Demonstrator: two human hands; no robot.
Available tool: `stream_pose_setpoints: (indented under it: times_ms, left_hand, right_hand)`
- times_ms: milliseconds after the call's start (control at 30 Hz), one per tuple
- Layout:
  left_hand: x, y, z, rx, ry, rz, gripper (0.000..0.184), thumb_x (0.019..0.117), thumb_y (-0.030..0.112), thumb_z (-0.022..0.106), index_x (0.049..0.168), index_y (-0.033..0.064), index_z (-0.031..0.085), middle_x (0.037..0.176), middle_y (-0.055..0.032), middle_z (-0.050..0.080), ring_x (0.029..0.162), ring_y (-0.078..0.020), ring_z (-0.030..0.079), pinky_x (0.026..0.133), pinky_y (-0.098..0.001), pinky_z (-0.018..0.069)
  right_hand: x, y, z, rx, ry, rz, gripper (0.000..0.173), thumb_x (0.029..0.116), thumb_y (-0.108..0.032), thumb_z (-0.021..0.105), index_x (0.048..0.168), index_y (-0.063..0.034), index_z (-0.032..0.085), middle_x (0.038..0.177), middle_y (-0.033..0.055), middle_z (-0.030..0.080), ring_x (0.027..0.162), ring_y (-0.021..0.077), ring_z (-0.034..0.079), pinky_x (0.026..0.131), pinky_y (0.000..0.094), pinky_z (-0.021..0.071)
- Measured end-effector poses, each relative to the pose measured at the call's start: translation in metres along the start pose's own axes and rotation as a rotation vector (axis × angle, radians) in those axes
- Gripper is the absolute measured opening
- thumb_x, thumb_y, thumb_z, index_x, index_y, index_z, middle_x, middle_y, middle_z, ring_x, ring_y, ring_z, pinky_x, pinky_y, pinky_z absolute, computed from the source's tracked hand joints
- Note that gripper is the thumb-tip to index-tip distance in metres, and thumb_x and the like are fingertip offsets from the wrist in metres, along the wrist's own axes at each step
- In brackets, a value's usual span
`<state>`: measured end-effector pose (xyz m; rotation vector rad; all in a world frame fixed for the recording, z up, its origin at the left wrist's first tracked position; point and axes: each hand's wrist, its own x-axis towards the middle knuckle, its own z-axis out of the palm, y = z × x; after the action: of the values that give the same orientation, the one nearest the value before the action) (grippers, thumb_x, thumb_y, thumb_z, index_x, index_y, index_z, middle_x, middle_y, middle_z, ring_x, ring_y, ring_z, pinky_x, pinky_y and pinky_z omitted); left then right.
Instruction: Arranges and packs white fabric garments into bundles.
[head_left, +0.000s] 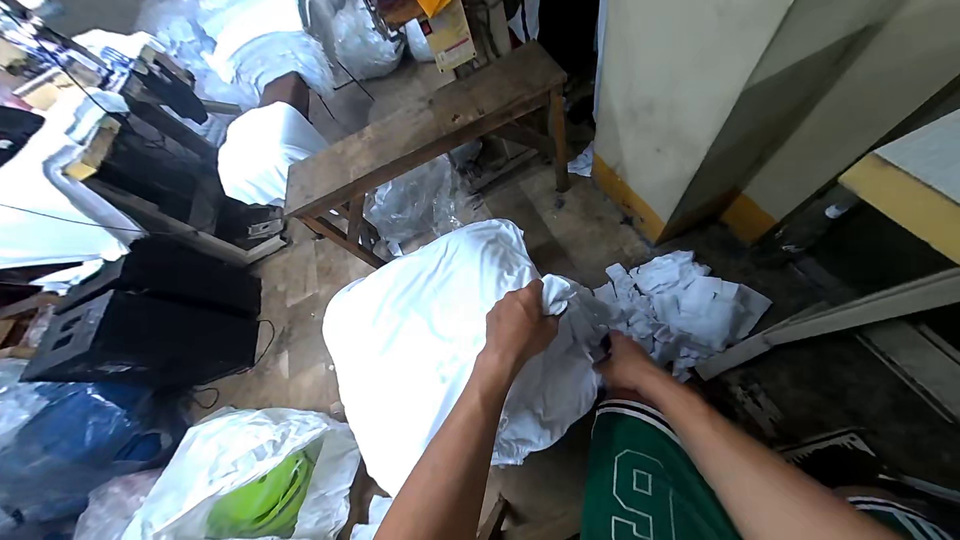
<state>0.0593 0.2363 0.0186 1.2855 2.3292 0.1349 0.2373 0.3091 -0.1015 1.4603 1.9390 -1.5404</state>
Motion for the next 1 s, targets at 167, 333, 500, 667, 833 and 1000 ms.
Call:
stream_pose_setpoints:
  times_ms: [167, 333, 500, 667, 833, 1000]
  left_hand:
    - [-0.018, 0.020, 0.042, 0.078, -0.015, 0.070, 0.073, 0.0821, 0.043, 0.084, 0.138, 0.0062, 0.054, 0.115, -0.0226, 0.066, 0.099, -0.0437, 0.067, 0.074, -0.0619, 0.0556]
    - [0.011, 0.013, -0.011, 0.019, 0.066, -0.063, 0.040, 0.0895, 0.030, 0.071, 0.123, 0.0111, 0.062, 0.096, -0.0180, 0.071, 0.091, -0.0404, 0.071, 0.072, -0.0634, 0.0547]
    - [0.012, 0.002, -0.021, -0.024, 0.081, -0.026, 0.035, 0.0876, 0.029, 0.072, 0.117, 0.0136, 0.063, 0.093, -0.0135, 0.071, 0.088, -0.0362, 0.071, 0.070, -0.0612, 0.0550]
    - [0.019, -0.008, -0.014, -0.058, 0.042, 0.054, 0.034, 0.0857, 0.030, 0.075, 0.114, 0.0141, 0.063, 0.090, -0.0116, 0.071, 0.086, -0.0339, 0.071, 0.070, -0.0617, 0.0553]
    - [-0.007, 0.008, 0.004, 0.105, -0.105, 0.103, 0.082, 0.0797, 0.057, 0.082, 0.140, 0.0102, 0.053, 0.115, -0.0179, 0.068, 0.099, -0.0384, 0.069, 0.079, -0.0626, 0.0562]
    - [0.004, 0.004, 0.002, 0.071, 0.012, 0.001, 0.045, 0.0864, 0.024, 0.073, 0.128, 0.0113, 0.060, 0.103, -0.0179, 0.071, 0.094, -0.0400, 0.070, 0.073, -0.0633, 0.0553]
  right_hand:
    - [-0.025, -0.041, -0.048, 0.987, -0.017, -0.249, 0.017, 0.0993, -0.008, 0.061, 0.110, -0.0127, 0.049, 0.065, -0.0059, 0.046, 0.047, -0.0002, 0.036, 0.044, 0.0154, 0.0327]
    - [-0.004, -0.019, -0.004, 0.473, 0.040, -0.147, 0.053, 0.0920, -0.014, 0.074, 0.136, -0.0018, 0.048, 0.103, 0.0191, 0.067, 0.071, 0.0275, 0.070, 0.066, 0.0445, 0.0624]
    - [-0.010, -0.017, 0.049, -0.122, -0.114, -0.054, 0.044, 0.0909, -0.018, 0.074, 0.129, -0.0080, 0.055, 0.098, 0.0143, 0.070, 0.071, 0.0238, 0.072, 0.068, 0.0426, 0.0624]
    - [-0.009, -0.008, 0.027, 0.045, -0.040, -0.108, 0.043, 0.0892, -0.017, 0.072, 0.127, -0.0040, 0.055, 0.095, 0.0153, 0.067, 0.073, 0.0264, 0.068, 0.068, 0.0462, 0.0588]
    - [-0.036, -0.043, -0.031, 0.911, -0.048, -0.342, 0.017, 0.0983, -0.004, 0.059, 0.111, -0.0104, 0.050, 0.066, -0.0042, 0.047, 0.046, 0.0016, 0.034, 0.043, 0.0178, 0.0316]
    - [-0.022, -0.044, 0.001, 0.542, 0.052, -0.221, 0.043, 0.0946, -0.017, 0.072, 0.129, -0.0038, 0.050, 0.097, 0.0158, 0.066, 0.063, 0.0236, 0.066, 0.057, 0.0395, 0.0594]
